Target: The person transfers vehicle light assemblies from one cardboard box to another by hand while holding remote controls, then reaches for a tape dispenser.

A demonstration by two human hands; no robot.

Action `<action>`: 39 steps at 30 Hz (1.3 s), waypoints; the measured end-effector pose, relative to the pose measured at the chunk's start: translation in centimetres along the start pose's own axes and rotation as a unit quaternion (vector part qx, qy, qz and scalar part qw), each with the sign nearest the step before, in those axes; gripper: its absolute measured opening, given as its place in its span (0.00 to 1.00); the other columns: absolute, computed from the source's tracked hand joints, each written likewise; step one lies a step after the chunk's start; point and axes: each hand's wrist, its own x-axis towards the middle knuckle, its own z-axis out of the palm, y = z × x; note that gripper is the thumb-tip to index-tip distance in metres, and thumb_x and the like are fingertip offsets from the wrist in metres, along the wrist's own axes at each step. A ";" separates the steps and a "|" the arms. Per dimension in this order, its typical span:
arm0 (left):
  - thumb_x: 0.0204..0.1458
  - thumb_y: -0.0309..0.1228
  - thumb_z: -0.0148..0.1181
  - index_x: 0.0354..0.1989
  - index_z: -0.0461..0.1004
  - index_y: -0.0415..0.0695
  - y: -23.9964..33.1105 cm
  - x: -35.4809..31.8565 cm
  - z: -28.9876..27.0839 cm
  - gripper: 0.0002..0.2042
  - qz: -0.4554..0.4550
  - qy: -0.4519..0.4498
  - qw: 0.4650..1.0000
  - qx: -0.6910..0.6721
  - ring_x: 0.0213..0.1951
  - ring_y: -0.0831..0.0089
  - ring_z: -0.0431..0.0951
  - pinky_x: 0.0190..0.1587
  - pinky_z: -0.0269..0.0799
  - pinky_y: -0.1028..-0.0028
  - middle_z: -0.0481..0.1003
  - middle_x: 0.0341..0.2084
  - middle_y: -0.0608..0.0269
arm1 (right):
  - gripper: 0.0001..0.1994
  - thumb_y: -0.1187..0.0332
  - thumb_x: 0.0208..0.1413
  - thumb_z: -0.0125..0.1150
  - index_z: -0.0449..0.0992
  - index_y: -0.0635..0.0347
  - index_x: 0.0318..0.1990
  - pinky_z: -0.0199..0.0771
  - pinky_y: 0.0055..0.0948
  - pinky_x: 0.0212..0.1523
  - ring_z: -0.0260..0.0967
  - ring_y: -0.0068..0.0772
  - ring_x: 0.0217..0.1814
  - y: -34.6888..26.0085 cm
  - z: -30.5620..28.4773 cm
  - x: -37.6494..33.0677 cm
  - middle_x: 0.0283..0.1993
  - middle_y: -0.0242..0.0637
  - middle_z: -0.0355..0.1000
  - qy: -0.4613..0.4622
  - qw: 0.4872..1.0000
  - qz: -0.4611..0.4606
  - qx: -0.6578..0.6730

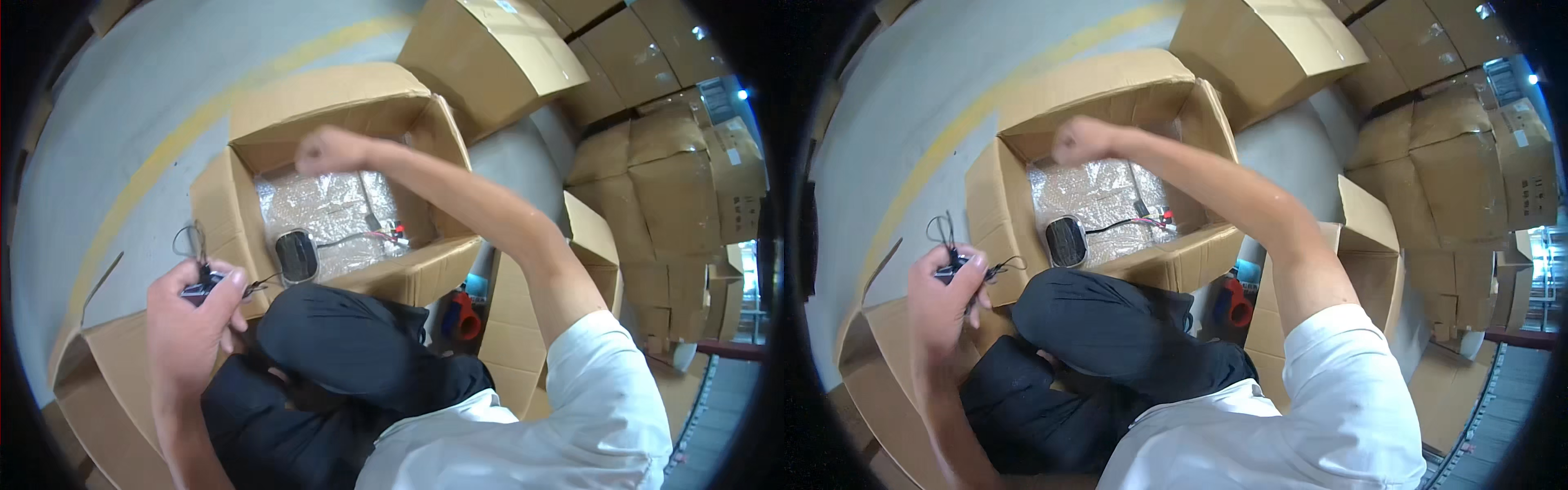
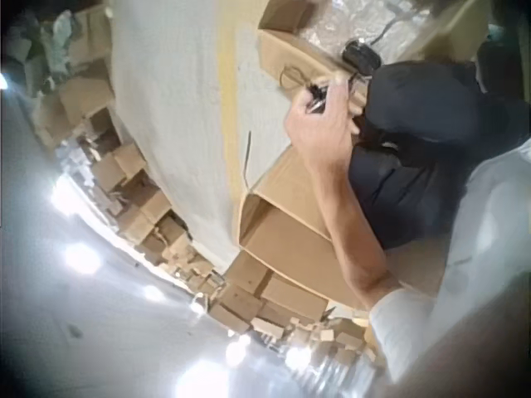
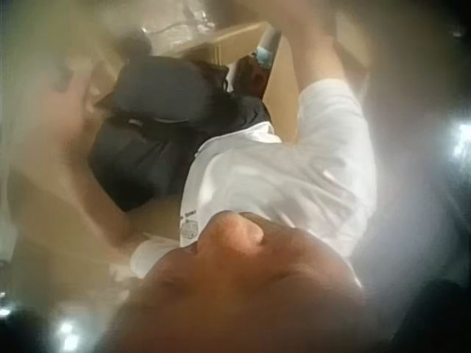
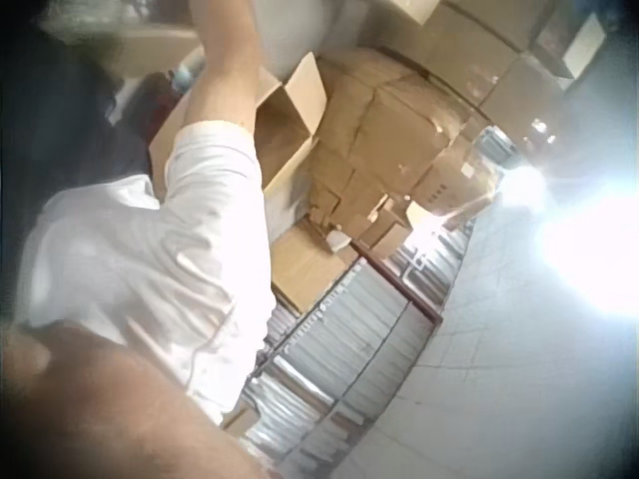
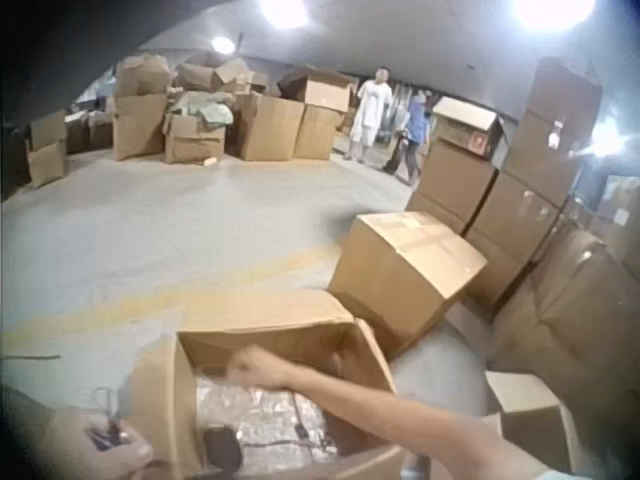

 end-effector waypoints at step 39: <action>0.57 0.35 0.69 0.32 0.82 0.31 -1.2 -1.2 -0.1 0.15 0.199 -0.127 0.970 -0.050 0.22 0.65 0.87 0.24 0.84 0.65 0.83 0.21 0.52 | 0.16 0.59 0.78 0.63 0.87 0.66 0.50 0.69 0.18 0.27 0.72 0.13 0.25 -57.2 2.0 -0.2 0.27 0.26 0.75 0.072 0.937 -0.340 -0.030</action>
